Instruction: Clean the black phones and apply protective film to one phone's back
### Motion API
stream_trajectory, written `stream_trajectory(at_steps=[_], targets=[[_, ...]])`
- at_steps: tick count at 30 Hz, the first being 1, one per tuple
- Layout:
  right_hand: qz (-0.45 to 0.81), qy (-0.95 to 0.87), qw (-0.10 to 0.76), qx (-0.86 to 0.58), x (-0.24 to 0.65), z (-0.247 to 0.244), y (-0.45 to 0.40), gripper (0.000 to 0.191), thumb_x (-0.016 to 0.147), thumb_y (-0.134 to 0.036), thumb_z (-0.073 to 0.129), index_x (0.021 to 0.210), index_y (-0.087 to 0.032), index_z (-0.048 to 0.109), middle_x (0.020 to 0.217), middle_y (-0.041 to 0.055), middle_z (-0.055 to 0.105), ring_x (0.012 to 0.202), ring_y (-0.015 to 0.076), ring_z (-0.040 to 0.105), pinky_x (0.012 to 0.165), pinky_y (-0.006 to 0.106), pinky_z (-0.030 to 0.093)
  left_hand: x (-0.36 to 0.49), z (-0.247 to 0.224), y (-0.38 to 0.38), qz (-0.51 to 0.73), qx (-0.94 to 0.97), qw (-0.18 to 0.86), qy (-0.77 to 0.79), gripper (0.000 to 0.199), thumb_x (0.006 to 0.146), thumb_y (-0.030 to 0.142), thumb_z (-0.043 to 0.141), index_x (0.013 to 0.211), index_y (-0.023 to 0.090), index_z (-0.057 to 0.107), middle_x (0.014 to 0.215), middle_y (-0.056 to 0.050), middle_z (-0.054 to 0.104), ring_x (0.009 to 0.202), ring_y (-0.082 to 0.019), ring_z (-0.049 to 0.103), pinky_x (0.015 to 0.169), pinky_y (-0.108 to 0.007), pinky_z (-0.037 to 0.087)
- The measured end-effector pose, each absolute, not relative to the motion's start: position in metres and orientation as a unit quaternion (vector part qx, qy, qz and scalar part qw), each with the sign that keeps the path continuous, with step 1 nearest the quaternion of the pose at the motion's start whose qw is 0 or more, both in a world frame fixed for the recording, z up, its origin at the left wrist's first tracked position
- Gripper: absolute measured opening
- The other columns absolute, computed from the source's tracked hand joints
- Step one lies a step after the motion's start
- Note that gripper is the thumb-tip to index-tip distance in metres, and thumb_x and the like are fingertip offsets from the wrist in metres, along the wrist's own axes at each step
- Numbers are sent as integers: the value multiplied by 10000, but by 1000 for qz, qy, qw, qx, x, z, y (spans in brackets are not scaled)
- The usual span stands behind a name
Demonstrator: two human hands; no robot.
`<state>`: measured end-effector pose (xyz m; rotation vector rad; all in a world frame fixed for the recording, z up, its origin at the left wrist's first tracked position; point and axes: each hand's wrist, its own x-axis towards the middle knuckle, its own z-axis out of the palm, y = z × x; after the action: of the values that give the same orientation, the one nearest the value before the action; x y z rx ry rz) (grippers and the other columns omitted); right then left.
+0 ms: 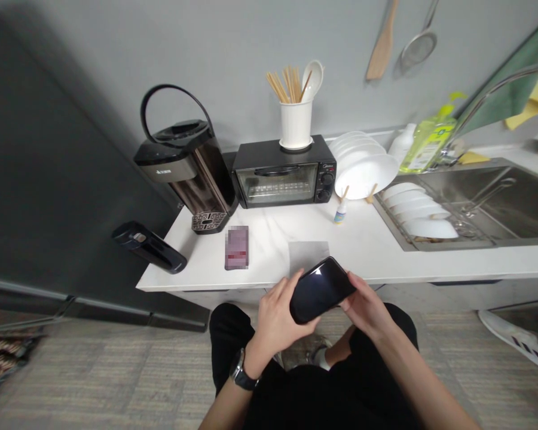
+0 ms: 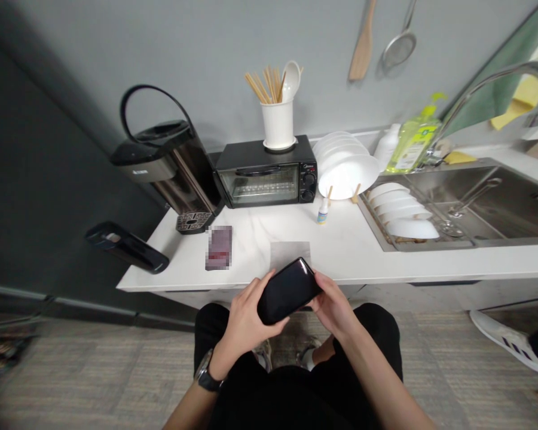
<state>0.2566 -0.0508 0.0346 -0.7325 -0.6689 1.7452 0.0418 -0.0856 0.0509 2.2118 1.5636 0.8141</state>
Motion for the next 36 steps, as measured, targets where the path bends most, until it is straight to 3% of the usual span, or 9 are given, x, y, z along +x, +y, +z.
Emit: stream_trajectory(at_steps=[8,14,17,20,24,27,30,32,36], targets=[[784,-193,511,-296,259,10,-56,227,881,-425,808,1009,-238,808,935,36,823,782,185,767,727,279,644,38,46,-82,276,768,213,537,963,730,371,867,1577,331,412,1333,-69,681,1185,-311,689,1020,-459,574],[735,-216,561,-314,254,19,-62,377,863,-470,816,1182,-288,733,1000,16,795,728,163,720,608,252,615,53,31,-79,340,745,283,499,945,729,275,854,1572,293,427,1513,-84,603,1370,-312,600,1183,-493,483],[696,-250,578,-345,255,25,-67,485,862,-520,819,1287,-368,642,858,-41,726,605,126,632,537,231,576,63,16,-81,381,720,332,476,912,756,259,823,1580,284,432,1543,-88,580,1416,-316,566,1216,-517,453],[664,-303,574,-372,263,24,-71,409,897,-563,769,1236,-377,636,728,-59,630,554,130,572,521,247,559,71,1,-84,410,695,373,459,875,773,295,813,1573,268,459,1561,-97,562,1451,-336,533,1236,-539,429],[597,-398,553,-424,278,19,-75,294,952,-558,691,1144,-337,723,1003,9,727,760,181,674,612,282,587,78,-17,-87,436,647,418,466,856,775,367,817,1557,240,493,1572,-109,554,1482,-344,499,1266,-532,388],[533,-450,546,-463,287,12,-78,319,947,-573,683,1077,-294,769,1200,55,741,995,250,714,739,326,608,74,-23,-82,487,570,450,486,812,839,452,762,1563,215,480,1489,-135,625,1407,-321,582,1228,-490,443],[526,-364,606,-472,296,-3,-84,329,906,-590,729,1054,-296,734,1097,51,772,892,242,740,712,337,602,58,-12,-63,534,541,421,494,865,887,503,721,1627,237,362,1442,-140,643,1260,-285,678,1135,-467,527],[529,-298,637,-475,305,-14,-89,339,882,-574,767,1080,-305,710,1058,38,778,787,213,737,655,314,585,44,5,-38,534,571,358,510,899,881,533,725,1640,268,325,1531,-134,560,1298,-279,643,1089,-436,554],[529,-257,638,-496,328,-28,-105,379,833,-518,840,1118,-299,720,1041,34,779,663,170,691,580,277,548,25,39,35,393,733,235,503,825,852,458,778,1577,256,439,1464,-99,564,1372,-278,555,1196,-433,438]])
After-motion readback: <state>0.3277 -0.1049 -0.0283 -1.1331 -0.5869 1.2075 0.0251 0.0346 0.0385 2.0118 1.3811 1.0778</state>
